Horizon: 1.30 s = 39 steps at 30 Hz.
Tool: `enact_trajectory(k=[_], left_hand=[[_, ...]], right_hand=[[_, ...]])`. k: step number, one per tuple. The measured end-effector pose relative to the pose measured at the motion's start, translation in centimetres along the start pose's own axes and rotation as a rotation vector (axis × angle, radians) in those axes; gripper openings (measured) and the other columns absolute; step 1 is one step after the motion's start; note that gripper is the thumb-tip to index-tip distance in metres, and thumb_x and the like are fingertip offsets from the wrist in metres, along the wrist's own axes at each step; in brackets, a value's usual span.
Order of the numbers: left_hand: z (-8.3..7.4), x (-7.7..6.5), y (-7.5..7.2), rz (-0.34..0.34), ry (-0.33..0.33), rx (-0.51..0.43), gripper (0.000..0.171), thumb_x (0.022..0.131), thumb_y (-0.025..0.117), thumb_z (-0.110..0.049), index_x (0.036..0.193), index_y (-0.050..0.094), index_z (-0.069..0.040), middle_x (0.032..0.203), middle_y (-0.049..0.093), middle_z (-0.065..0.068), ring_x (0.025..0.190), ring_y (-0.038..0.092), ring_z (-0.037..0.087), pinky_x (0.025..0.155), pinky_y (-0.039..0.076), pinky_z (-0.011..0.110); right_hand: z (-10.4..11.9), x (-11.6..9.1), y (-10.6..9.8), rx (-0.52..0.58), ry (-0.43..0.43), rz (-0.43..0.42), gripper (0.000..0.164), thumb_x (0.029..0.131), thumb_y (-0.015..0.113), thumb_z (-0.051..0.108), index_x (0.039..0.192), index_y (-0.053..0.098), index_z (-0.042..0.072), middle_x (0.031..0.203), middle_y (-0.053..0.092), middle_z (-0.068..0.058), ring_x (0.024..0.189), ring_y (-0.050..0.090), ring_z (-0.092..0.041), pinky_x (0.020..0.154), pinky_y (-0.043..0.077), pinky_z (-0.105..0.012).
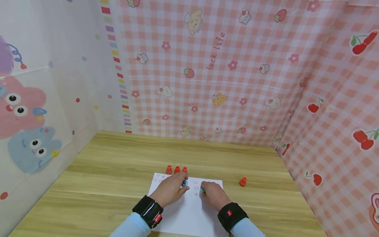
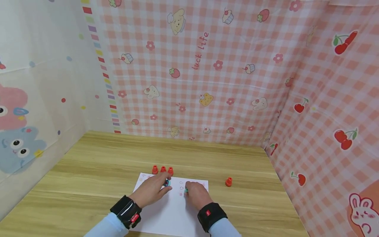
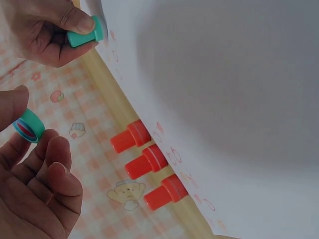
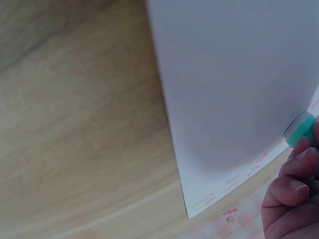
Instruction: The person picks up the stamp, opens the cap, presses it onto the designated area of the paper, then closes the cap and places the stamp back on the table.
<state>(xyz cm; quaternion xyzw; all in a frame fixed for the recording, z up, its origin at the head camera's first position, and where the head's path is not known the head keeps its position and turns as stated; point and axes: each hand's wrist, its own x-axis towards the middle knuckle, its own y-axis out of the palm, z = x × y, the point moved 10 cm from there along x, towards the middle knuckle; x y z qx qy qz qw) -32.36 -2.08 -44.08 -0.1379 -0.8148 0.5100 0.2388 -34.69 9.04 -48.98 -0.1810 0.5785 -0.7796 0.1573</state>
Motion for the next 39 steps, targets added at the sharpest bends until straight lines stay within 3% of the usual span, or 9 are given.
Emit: enact_trajectory(k=[6, 16, 27, 39], left_hand=[[0.0, 0.0, 0.0, 0.006, 0.007, -0.01, 0.029, 0.083, 0.066, -0.03, 0.102, 0.051, -0.013, 0.081, 0.049, -0.006, 0.069, 0.046, 0.008, 0.063, 0.042, 0.024], [-0.1, 0.1, 0.1, 0.001, 0.026, 0.005, 0.03, 0.083, 0.066, -0.031, 0.101, 0.051, -0.012, 0.081, 0.05, -0.006, 0.07, 0.047, 0.009, 0.064, 0.043, 0.025], [-0.1, -0.1, 0.0, -0.011, 0.037, 0.015, 0.03, 0.082, 0.066, -0.03, 0.101, 0.052, -0.013, 0.081, 0.05, -0.006, 0.071, 0.047, 0.008, 0.065, 0.043, 0.027], [0.1, -0.1, 0.0, -0.001, 0.035, 0.005, 0.029, 0.083, 0.066, -0.03, 0.101, 0.052, -0.013, 0.082, 0.05, -0.007, 0.07, 0.047, 0.008, 0.065, 0.043, 0.026]], right_hand=[[0.0, 0.0, 0.2, 0.007, -0.008, -0.001, 0.012, 0.078, 0.069, 0.008, 0.081, 0.057, 0.01, 0.066, 0.049, 0.006, 0.06, 0.044, -0.011, 0.061, 0.041, -0.027], [0.4, 0.4, -0.1, -0.049, 0.016, 0.082, 0.012, 0.078, 0.069, 0.01, 0.085, 0.059, 0.009, 0.064, 0.05, 0.006, 0.059, 0.044, -0.013, 0.058, 0.039, -0.027], [0.8, 0.1, -0.3, -0.056, -0.015, 0.037, 0.011, 0.078, 0.068, 0.008, 0.08, 0.056, 0.011, 0.062, 0.048, 0.007, 0.058, 0.043, -0.012, 0.057, 0.038, -0.028], [0.3, 0.2, 0.2, -0.027, 0.025, 0.071, 0.012, 0.079, 0.068, 0.011, 0.086, 0.058, 0.011, 0.066, 0.05, 0.006, 0.062, 0.045, -0.014, 0.061, 0.041, -0.029]])
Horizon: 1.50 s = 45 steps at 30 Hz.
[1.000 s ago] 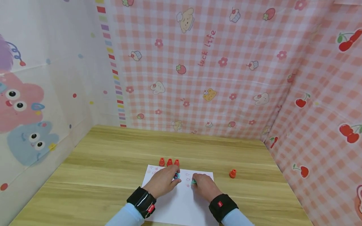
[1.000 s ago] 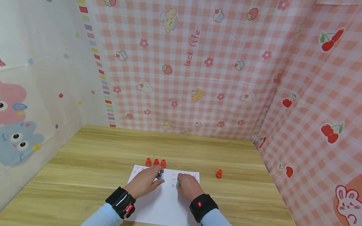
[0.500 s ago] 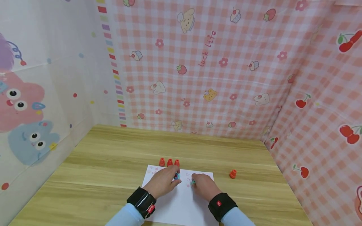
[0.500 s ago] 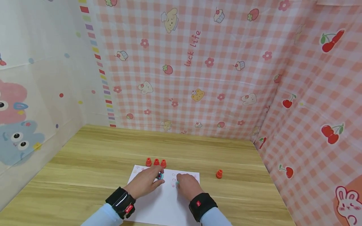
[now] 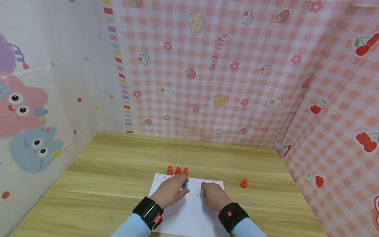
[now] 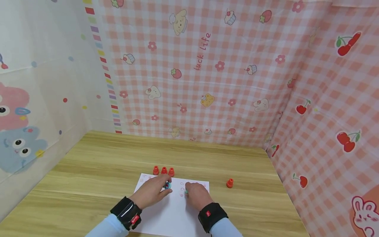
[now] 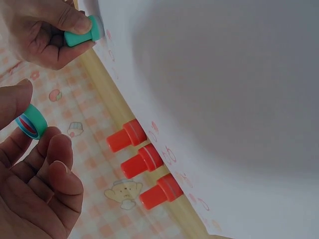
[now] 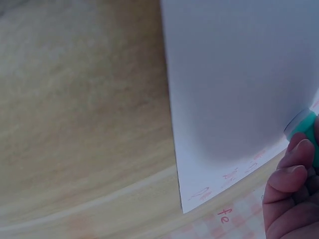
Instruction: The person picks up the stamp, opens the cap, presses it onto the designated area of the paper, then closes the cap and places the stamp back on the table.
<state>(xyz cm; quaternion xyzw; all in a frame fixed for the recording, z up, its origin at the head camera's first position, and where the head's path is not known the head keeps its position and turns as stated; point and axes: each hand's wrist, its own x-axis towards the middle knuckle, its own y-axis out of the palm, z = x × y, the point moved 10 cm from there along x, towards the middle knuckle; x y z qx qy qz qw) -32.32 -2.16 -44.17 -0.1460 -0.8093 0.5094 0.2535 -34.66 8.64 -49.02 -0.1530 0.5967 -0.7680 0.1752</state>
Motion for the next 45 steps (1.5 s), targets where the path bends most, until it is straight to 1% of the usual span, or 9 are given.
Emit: enact_trajectory(k=[6, 14, 21, 29, 32, 34, 36, 41, 45], left_hand=[[0.2, 0.1, 0.2, 0.006, -0.008, -0.009, 0.03, 0.082, 0.066, -0.03, 0.102, 0.052, -0.013, 0.081, 0.05, -0.007, 0.07, 0.047, 0.008, 0.065, 0.043, 0.026], [0.1, 0.0, 0.1, 0.007, -0.01, -0.008, 0.03, 0.083, 0.066, -0.031, 0.102, 0.052, -0.013, 0.083, 0.052, -0.006, 0.07, 0.048, 0.008, 0.066, 0.044, 0.026], [0.1, -0.1, 0.3, 0.013, -0.012, 0.015, 0.031, 0.083, 0.065, -0.033, 0.104, 0.052, -0.013, 0.086, 0.053, -0.005, 0.072, 0.049, 0.008, 0.068, 0.044, 0.027], [-0.1, -0.1, -0.3, 0.001, -0.009, 0.018, 0.031, 0.083, 0.065, -0.031, 0.104, 0.053, -0.012, 0.087, 0.055, -0.004, 0.074, 0.05, 0.008, 0.069, 0.045, 0.028], [-0.1, -0.1, -0.4, -0.006, -0.004, 0.014, 0.031, 0.083, 0.066, -0.03, 0.104, 0.052, -0.012, 0.088, 0.054, -0.005, 0.074, 0.049, 0.008, 0.069, 0.045, 0.028], [-0.1, -0.2, -0.4, -0.007, -0.001, 0.011, 0.031, 0.083, 0.066, -0.029, 0.104, 0.052, -0.012, 0.088, 0.054, -0.005, 0.074, 0.049, 0.009, 0.069, 0.045, 0.028], [-0.1, -0.3, -0.4, -0.013, 0.002, 0.012, 0.031, 0.083, 0.066, -0.029, 0.105, 0.052, -0.012, 0.089, 0.054, -0.004, 0.075, 0.05, 0.009, 0.07, 0.045, 0.029], [0.2, -0.4, -0.5, -0.031, -0.008, 0.022, 0.032, 0.084, 0.065, -0.03, 0.107, 0.052, -0.013, 0.091, 0.057, -0.003, 0.08, 0.054, 0.01, 0.075, 0.046, 0.032], [0.4, -0.5, -0.4, -0.03, -0.019, 0.015, 0.033, 0.084, 0.064, -0.03, 0.11, 0.053, -0.012, 0.093, 0.058, -0.003, 0.083, 0.055, 0.011, 0.078, 0.046, 0.033]], right_hand=[[0.0, -0.1, 0.1, 0.005, 0.005, 0.008, 0.012, 0.08, 0.068, 0.012, 0.087, 0.059, 0.011, 0.067, 0.051, 0.006, 0.062, 0.045, -0.014, 0.062, 0.042, -0.03], [-0.3, 0.1, 0.4, 0.012, 0.013, 0.009, 0.014, 0.079, 0.069, 0.012, 0.086, 0.058, 0.011, 0.067, 0.05, 0.006, 0.062, 0.045, -0.014, 0.063, 0.042, -0.029], [-0.1, -0.1, 0.4, -0.006, -0.005, 0.006, 0.014, 0.079, 0.07, 0.013, 0.086, 0.058, 0.011, 0.066, 0.05, 0.006, 0.061, 0.045, -0.013, 0.062, 0.042, -0.029], [-0.2, -0.1, 0.1, -0.016, -0.005, -0.017, 0.014, 0.077, 0.07, 0.011, 0.084, 0.057, 0.011, 0.064, 0.047, 0.006, 0.059, 0.043, -0.014, 0.058, 0.038, -0.027], [-0.3, -0.1, -0.2, -0.012, -0.013, -0.033, 0.013, 0.078, 0.069, 0.011, 0.084, 0.057, 0.011, 0.064, 0.048, 0.006, 0.059, 0.043, -0.013, 0.058, 0.039, -0.027], [-0.5, -0.1, -0.4, 0.016, 0.001, -0.046, 0.013, 0.079, 0.069, 0.013, 0.085, 0.058, 0.01, 0.066, 0.049, 0.006, 0.06, 0.044, -0.013, 0.059, 0.04, -0.027], [-1.1, -0.3, -0.8, 0.069, 0.044, -0.06, 0.012, 0.081, 0.067, 0.016, 0.088, 0.058, 0.011, 0.069, 0.051, 0.006, 0.062, 0.045, -0.012, 0.059, 0.041, -0.027], [-2.8, -0.9, -2.5, 0.243, 0.174, -0.132, 0.015, 0.085, 0.064, 0.021, 0.095, 0.058, 0.011, 0.077, 0.054, 0.003, 0.065, 0.048, -0.014, 0.057, 0.042, -0.026], [-3.3, -1.5, -3.3, 0.375, 0.224, -0.164, 0.017, 0.085, 0.063, 0.021, 0.098, 0.057, 0.012, 0.082, 0.055, 0.0, 0.068, 0.049, -0.016, 0.058, 0.043, -0.026]])
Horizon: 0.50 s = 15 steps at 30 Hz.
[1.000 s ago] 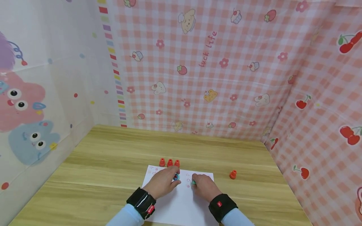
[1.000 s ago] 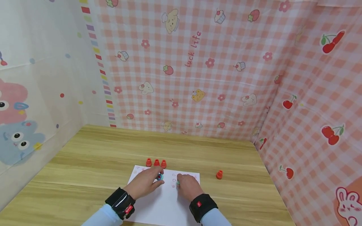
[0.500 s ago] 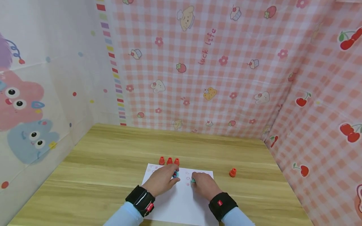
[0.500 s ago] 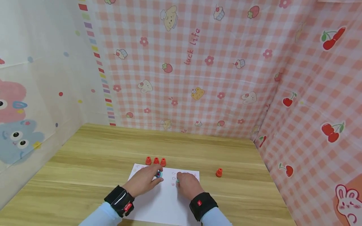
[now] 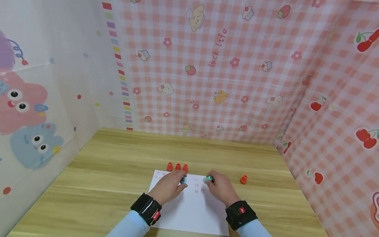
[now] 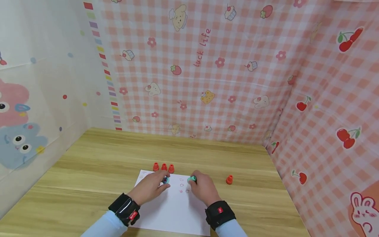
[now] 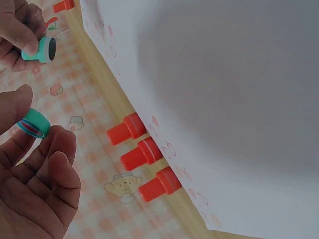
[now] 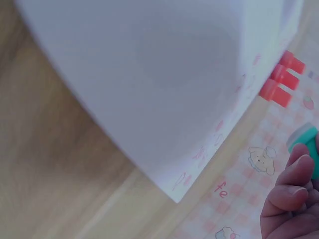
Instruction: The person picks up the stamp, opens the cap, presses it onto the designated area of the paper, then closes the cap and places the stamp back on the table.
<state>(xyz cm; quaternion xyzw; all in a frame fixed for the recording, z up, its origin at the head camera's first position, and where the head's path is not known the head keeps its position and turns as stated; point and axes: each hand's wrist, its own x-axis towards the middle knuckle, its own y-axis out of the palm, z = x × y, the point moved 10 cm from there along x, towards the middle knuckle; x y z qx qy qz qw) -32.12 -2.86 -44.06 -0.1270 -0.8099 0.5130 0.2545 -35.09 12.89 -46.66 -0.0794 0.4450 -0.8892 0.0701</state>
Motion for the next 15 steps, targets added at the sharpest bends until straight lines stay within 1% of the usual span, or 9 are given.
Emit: enact_trajectory(k=[4, 7, 10, 12, 15], left_hand=[[0.0, 0.1, 0.0, 0.004, -0.012, -0.044, 0.034, 0.083, 0.066, -0.027, 0.111, 0.054, -0.009, 0.095, 0.06, 0.0, 0.084, 0.057, 0.012, 0.078, 0.046, 0.033], [0.0, 0.2, -0.1, 0.009, -0.035, -0.099, 0.032, 0.082, 0.067, -0.025, 0.108, 0.056, -0.009, 0.088, 0.06, -0.002, 0.078, 0.056, 0.01, 0.07, 0.046, 0.029], [0.1, 0.4, -0.2, 0.015, -0.062, -0.151, 0.029, 0.08, 0.069, -0.026, 0.103, 0.058, -0.011, 0.079, 0.058, -0.007, 0.072, 0.054, 0.007, 0.063, 0.044, 0.024], [0.0, 0.5, -0.2, 0.018, -0.075, -0.182, 0.028, 0.079, 0.07, -0.028, 0.1, 0.058, -0.012, 0.076, 0.056, -0.009, 0.07, 0.054, 0.007, 0.061, 0.043, 0.023], [0.0, 0.6, -0.3, 0.022, -0.1, -0.225, 0.028, 0.079, 0.069, -0.032, 0.097, 0.057, -0.014, 0.075, 0.055, -0.011, 0.069, 0.053, 0.006, 0.06, 0.043, 0.022]], right_hand=[[-0.3, -0.5, -0.6, 0.115, 0.041, -0.034, 0.017, 0.085, 0.064, 0.021, 0.099, 0.057, 0.014, 0.08, 0.054, 0.0, 0.067, 0.049, -0.017, 0.055, 0.042, -0.028], [-0.3, -0.8, -0.7, 0.185, 0.057, -0.056, 0.015, 0.085, 0.064, 0.022, 0.096, 0.057, 0.015, 0.077, 0.053, 0.0, 0.067, 0.048, -0.017, 0.054, 0.041, -0.029], [-0.2, -1.2, -0.6, 0.272, 0.07, -0.059, 0.015, 0.085, 0.064, 0.024, 0.095, 0.058, 0.015, 0.079, 0.054, 0.0, 0.069, 0.049, -0.017, 0.056, 0.041, -0.029], [0.1, -1.5, -0.4, 0.359, 0.07, -0.045, 0.017, 0.086, 0.063, 0.024, 0.098, 0.058, 0.013, 0.081, 0.055, -0.002, 0.071, 0.051, -0.02, 0.058, 0.041, -0.03], [0.3, -1.8, 0.2, 0.531, 0.079, -0.001, 0.023, 0.088, 0.06, 0.022, 0.104, 0.057, 0.007, 0.084, 0.057, -0.005, 0.073, 0.052, -0.023, 0.058, 0.041, -0.029]])
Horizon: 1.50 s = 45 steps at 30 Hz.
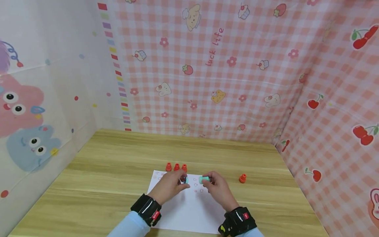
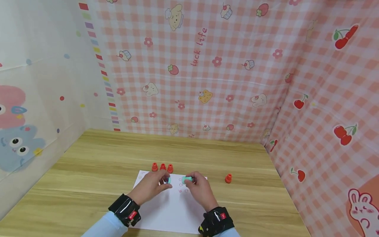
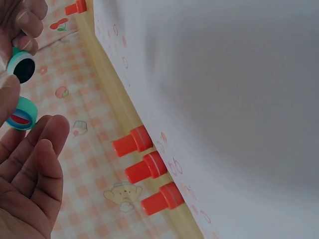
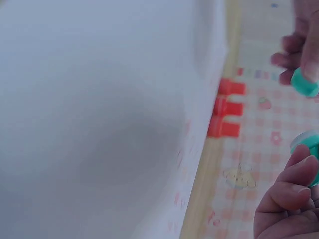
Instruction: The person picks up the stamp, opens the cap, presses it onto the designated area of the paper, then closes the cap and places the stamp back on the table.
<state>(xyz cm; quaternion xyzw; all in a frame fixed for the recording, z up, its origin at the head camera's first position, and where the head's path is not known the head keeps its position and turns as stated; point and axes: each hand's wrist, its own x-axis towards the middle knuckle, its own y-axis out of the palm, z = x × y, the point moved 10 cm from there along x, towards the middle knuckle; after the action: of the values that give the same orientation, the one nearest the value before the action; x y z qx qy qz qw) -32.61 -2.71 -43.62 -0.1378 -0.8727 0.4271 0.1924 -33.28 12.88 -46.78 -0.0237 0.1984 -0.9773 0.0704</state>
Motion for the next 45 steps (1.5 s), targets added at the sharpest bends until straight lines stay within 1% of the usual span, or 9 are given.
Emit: enact_trajectory(k=[3, 5, 8, 12, 19, 24, 31, 38, 45], left_hand=[[-0.1, 0.0, -0.1, -0.002, -0.015, -0.042, 0.03, 0.079, 0.068, -0.037, 0.096, 0.057, -0.016, 0.074, 0.054, -0.012, 0.067, 0.051, 0.005, 0.058, 0.042, 0.022], [-0.2, 0.1, -0.1, -0.008, -0.016, -0.07, 0.031, 0.078, 0.067, -0.04, 0.096, 0.056, -0.017, 0.074, 0.053, -0.012, 0.065, 0.05, 0.005, 0.057, 0.042, 0.022], [-0.5, 0.2, -0.2, -0.016, -0.007, -0.128, 0.03, 0.078, 0.067, -0.039, 0.096, 0.057, -0.018, 0.073, 0.054, -0.013, 0.065, 0.05, 0.005, 0.057, 0.042, 0.023], [-0.6, 0.3, -0.1, -0.015, -0.012, -0.204, 0.029, 0.077, 0.069, -0.037, 0.095, 0.057, -0.018, 0.073, 0.056, -0.013, 0.067, 0.053, 0.005, 0.058, 0.044, 0.023], [-0.4, 0.3, 0.5, 0.012, -0.031, -0.277, 0.031, 0.077, 0.068, -0.039, 0.097, 0.056, -0.018, 0.077, 0.057, -0.011, 0.069, 0.053, 0.007, 0.06, 0.045, 0.024], [-0.6, 0.2, 0.5, 0.015, -0.019, -0.309, 0.03, 0.077, 0.069, -0.036, 0.097, 0.056, -0.017, 0.077, 0.058, -0.01, 0.069, 0.055, 0.007, 0.06, 0.046, 0.024], [-1.1, 0.2, 0.6, 0.025, 0.001, -0.359, 0.03, 0.077, 0.07, -0.034, 0.097, 0.056, -0.017, 0.078, 0.06, -0.01, 0.07, 0.057, 0.007, 0.061, 0.047, 0.024], [-1.7, 0.2, 0.5, 0.038, 0.048, -0.349, 0.021, 0.083, 0.065, -0.027, 0.1, 0.057, -0.018, 0.081, 0.06, -0.012, 0.074, 0.057, 0.005, 0.064, 0.047, 0.024], [-1.8, 0.2, 0.1, -0.001, 0.077, -0.332, 0.019, 0.083, 0.065, -0.024, 0.099, 0.058, -0.017, 0.079, 0.06, -0.013, 0.071, 0.056, 0.005, 0.061, 0.047, 0.024]], right_hand=[[-0.1, -0.2, 0.7, 0.15, 0.033, 0.053, 0.026, 0.09, 0.056, 0.02, 0.109, 0.054, 0.002, 0.086, 0.058, -0.008, 0.07, 0.051, -0.021, 0.056, 0.04, -0.026], [-0.1, -0.4, 1.0, 0.214, 0.054, 0.08, 0.028, 0.091, 0.055, 0.02, 0.111, 0.053, 0.001, 0.086, 0.058, -0.009, 0.068, 0.048, -0.018, 0.054, 0.038, -0.024], [0.1, -0.7, 1.4, 0.28, 0.078, 0.105, 0.029, 0.091, 0.054, 0.021, 0.112, 0.052, 0.001, 0.087, 0.058, -0.009, 0.067, 0.046, -0.016, 0.054, 0.036, -0.023], [0.3, -0.8, 1.6, 0.332, 0.072, 0.129, 0.033, 0.09, 0.056, 0.024, 0.112, 0.051, 0.0, 0.088, 0.057, -0.009, 0.066, 0.045, -0.014, 0.054, 0.035, -0.023], [1.0, -1.1, 2.4, 0.39, 0.077, 0.192, 0.031, 0.091, 0.054, 0.021, 0.112, 0.05, -0.001, 0.088, 0.056, -0.009, 0.065, 0.043, -0.013, 0.054, 0.033, -0.022], [1.1, -1.0, 3.2, 0.418, 0.074, 0.235, 0.027, 0.093, 0.05, 0.017, 0.113, 0.049, -0.002, 0.088, 0.056, -0.008, 0.061, 0.04, -0.013, 0.052, 0.031, -0.022], [1.3, -1.1, 3.4, 0.418, 0.069, 0.228, 0.034, 0.091, 0.054, 0.026, 0.113, 0.05, 0.001, 0.085, 0.053, -0.004, 0.061, 0.039, -0.012, 0.051, 0.03, -0.022], [1.0, -0.9, 3.3, 0.431, 0.075, 0.217, 0.036, 0.09, 0.055, 0.03, 0.112, 0.051, 0.002, 0.088, 0.056, -0.005, 0.062, 0.039, -0.012, 0.052, 0.029, -0.021], [1.4, -0.8, 3.5, 0.43, 0.079, 0.231, 0.036, 0.09, 0.055, 0.029, 0.11, 0.052, 0.0, 0.087, 0.056, -0.005, 0.064, 0.039, -0.012, 0.053, 0.03, -0.022]])
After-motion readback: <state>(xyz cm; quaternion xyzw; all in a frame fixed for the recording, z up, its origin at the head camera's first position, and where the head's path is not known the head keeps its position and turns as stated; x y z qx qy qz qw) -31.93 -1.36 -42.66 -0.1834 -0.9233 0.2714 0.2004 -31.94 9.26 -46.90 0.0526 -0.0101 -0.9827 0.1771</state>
